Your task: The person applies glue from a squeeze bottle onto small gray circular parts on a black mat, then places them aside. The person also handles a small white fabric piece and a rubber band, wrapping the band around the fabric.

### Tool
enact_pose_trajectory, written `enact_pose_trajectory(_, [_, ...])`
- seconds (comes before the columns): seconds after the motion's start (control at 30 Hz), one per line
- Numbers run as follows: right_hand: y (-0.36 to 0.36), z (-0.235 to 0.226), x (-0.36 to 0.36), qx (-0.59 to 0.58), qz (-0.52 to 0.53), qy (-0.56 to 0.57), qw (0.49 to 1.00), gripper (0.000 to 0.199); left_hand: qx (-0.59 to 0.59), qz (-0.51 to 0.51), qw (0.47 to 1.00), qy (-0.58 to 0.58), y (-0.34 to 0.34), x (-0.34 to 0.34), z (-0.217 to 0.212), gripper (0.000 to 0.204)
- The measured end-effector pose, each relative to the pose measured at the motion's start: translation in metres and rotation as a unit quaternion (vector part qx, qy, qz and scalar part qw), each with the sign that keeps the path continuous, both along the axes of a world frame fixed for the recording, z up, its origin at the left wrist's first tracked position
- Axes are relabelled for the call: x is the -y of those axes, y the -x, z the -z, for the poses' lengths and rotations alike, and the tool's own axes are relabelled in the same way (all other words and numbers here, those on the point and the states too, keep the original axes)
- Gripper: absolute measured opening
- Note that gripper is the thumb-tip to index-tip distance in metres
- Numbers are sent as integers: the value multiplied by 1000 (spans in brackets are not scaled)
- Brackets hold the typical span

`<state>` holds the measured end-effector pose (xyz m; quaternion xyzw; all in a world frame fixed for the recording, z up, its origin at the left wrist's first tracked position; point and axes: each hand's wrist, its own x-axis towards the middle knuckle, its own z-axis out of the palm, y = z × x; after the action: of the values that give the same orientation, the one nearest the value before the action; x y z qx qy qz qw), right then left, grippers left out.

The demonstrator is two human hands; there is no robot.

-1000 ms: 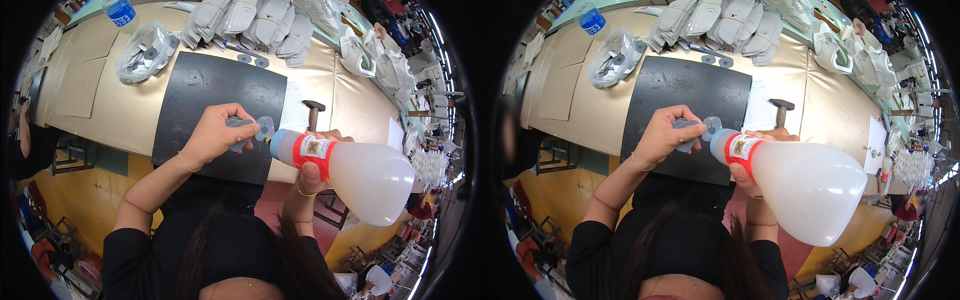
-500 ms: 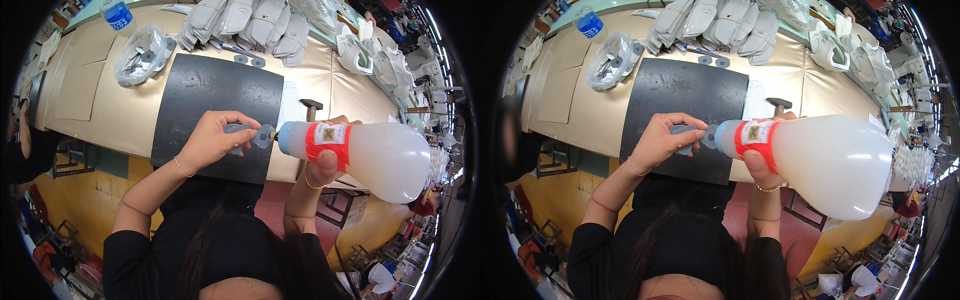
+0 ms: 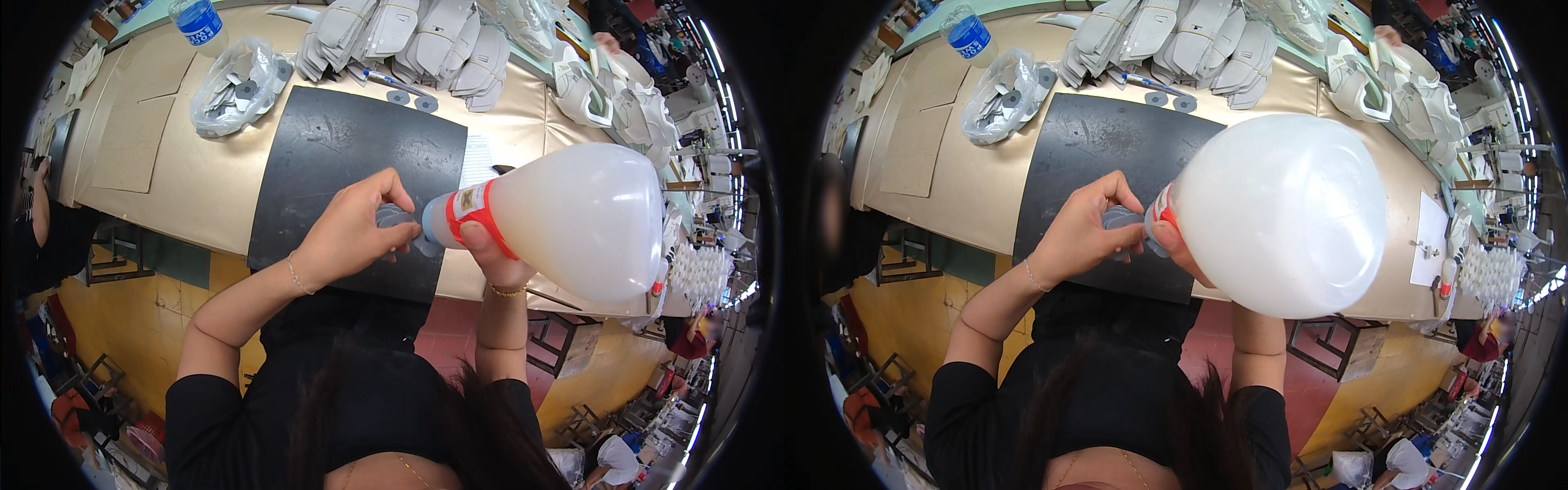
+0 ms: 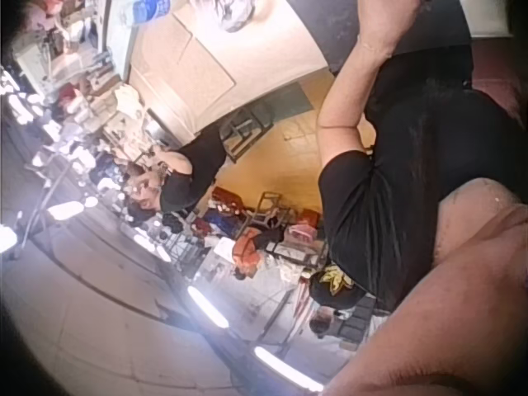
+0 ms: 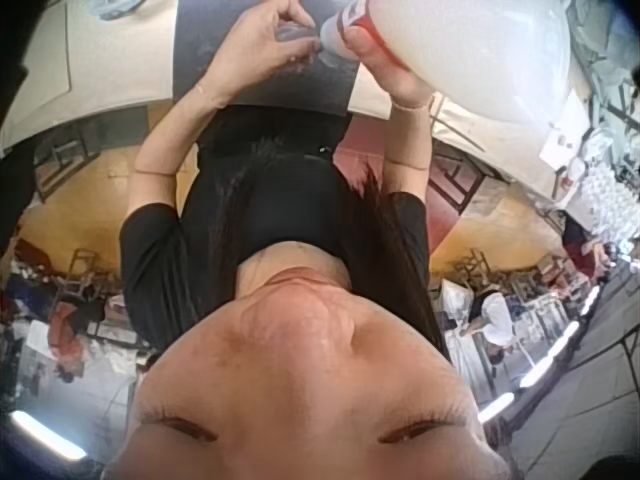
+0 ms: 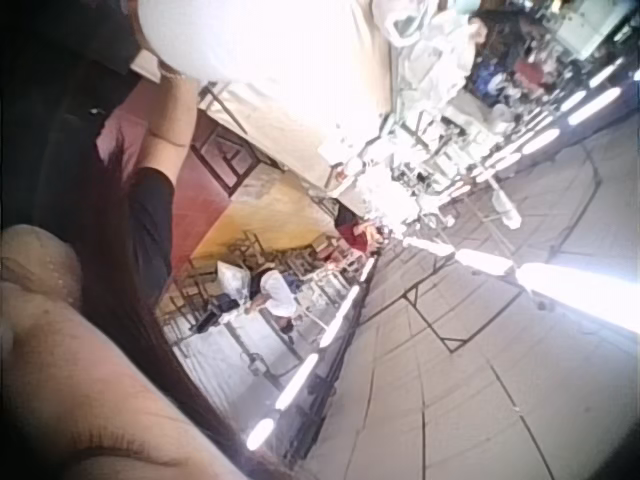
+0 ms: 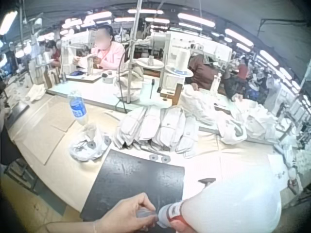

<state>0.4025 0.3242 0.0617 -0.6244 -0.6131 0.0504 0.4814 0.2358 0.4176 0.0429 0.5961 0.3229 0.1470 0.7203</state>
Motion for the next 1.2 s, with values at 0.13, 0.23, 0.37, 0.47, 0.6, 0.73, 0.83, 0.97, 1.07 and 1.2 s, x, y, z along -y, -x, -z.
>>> enact_pose_trajectory(0.13, [-17,19,-3,94,-11,-84,992,63,-6,6,1000,7,0,1,0,22])
enact_pose_trajectory(0.23, [-20,16,-7,-217,17,-191,957,70,-9,0,1000,20,-3,-2,8,22])
enact_pose_trajectory(0.37, [-42,27,2,-335,93,-291,891,72,-33,-15,999,-8,-11,-18,36,19])
enact_pose_trajectory(0.47, [-56,32,12,-351,138,-280,883,72,-36,-42,997,-54,-26,-40,71,18])
enact_pose_trajectory(0.6, [-51,37,14,-357,182,-284,871,69,-72,-41,994,-68,-41,-66,93,17])
enact_pose_trajectory(0.73, [-54,40,19,-368,179,-264,874,64,-27,-110,991,-71,-67,-112,106,11])
enact_pose_trajectory(0.83, [-55,41,20,-374,186,-258,871,58,-30,-143,984,-104,-85,-145,114,10])
enact_pose_trajectory(0.97, [-55,43,22,-376,176,-254,874,50,-46,-166,978,-119,-97,-172,115,10])
enact_pose_trajectory(1.07, [-57,46,23,-377,167,-251,876,45,-68,-155,979,-113,-102,-185,120,11])
enact_pose_trajectory(1.2, [-54,42,22,-378,158,-251,877,40,-125,-103,980,-112,-100,-197,122,11])
